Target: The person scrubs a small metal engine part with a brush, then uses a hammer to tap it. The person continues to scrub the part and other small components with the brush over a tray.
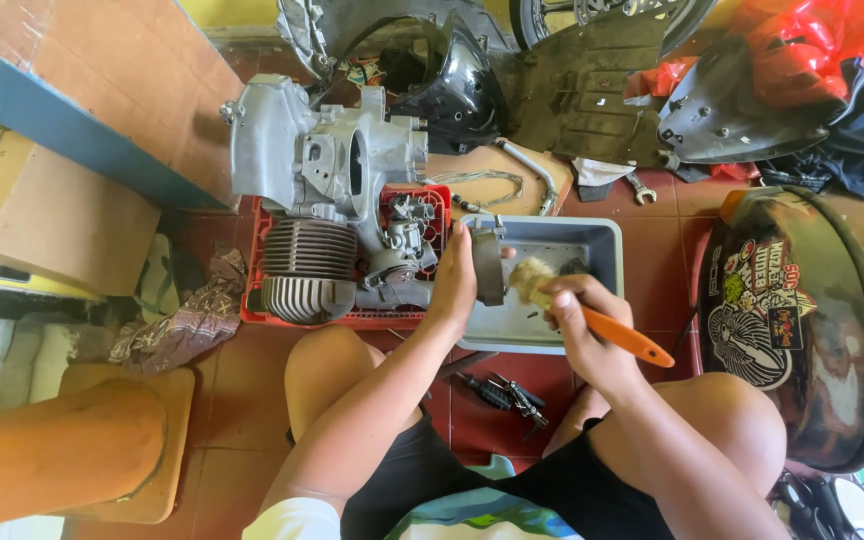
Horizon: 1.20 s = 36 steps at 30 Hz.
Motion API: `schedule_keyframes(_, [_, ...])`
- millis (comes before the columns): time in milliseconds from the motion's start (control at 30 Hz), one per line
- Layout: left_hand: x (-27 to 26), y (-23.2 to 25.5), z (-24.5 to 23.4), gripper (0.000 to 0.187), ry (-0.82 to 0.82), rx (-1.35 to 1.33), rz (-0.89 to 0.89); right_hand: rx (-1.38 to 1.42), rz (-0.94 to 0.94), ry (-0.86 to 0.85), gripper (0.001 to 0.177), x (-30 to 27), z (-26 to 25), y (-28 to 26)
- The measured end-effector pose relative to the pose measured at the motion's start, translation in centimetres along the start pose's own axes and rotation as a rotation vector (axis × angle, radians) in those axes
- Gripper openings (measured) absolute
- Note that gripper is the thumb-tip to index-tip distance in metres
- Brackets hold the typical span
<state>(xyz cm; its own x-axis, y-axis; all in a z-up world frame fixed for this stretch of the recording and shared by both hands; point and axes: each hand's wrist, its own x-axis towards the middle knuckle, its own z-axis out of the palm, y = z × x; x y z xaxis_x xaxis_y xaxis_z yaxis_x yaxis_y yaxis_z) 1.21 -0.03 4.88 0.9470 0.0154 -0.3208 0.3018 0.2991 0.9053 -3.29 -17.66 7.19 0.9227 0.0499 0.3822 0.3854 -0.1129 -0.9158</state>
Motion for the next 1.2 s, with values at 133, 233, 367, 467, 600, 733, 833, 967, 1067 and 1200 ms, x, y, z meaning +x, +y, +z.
schedule_keyframes(133, [-1.4, 1.6, 1.0, 0.086, 0.017, 0.145, -0.046, -0.063, -0.033, -0.049, 0.02, -0.3, 0.8, 0.5])
schedule_keyframes(233, [-3.3, 3.6, 2.2, 0.076, -0.07, 0.059, -0.013, -0.146, -0.089, -0.046, 0.017, 0.0, 0.5, 0.2])
schedule_keyframes(367, [-2.5, 2.2, 1.4, 0.072, -0.302, -0.034, 0.094, -0.131, -0.065, 0.011, 0.02, 0.2, -0.6, 1.0])
schedule_keyframes(467, [-1.1, 0.2, 1.0, 0.078, -0.355, -0.101, 0.19, -0.109, -0.063, 0.049, 0.022, 0.4, -1.3, 1.5])
schedule_keyframes(600, [-0.3, -0.3, 0.7, 0.096, -0.223, -0.187, 0.146, -0.062, -0.058, 0.063, 0.025, 0.6, -1.5, 1.5])
schedule_keyframes(733, [0.4, -0.4, 0.0, 0.089, -0.142, -0.221, 0.18, -0.049, -0.041, 0.032, 0.022, 0.4, -0.6, 0.4])
schedule_keyframes(833, [1.3, -1.7, -0.6, 0.082, -0.073, -0.204, 0.241, -0.077, -0.061, -0.007, 0.018, 0.3, -0.5, 1.0])
schedule_keyframes(967, [1.5, -3.7, -0.6, 0.083, -0.051, -0.069, 0.421, -0.071, -0.045, 0.018, 0.02, -0.1, -0.8, 1.6])
schedule_keyframes(1067, [0.4, -3.4, -0.2, 0.083, -0.018, 0.026, 0.583, -0.013, 0.013, 0.083, 0.024, -0.4, 0.0, 2.0])
schedule_keyframes(1200, [-0.4, -3.4, 0.0, 0.086, 0.125, 0.187, 0.727, 0.127, 0.172, 0.016, 0.031, -0.4, 0.4, 3.3])
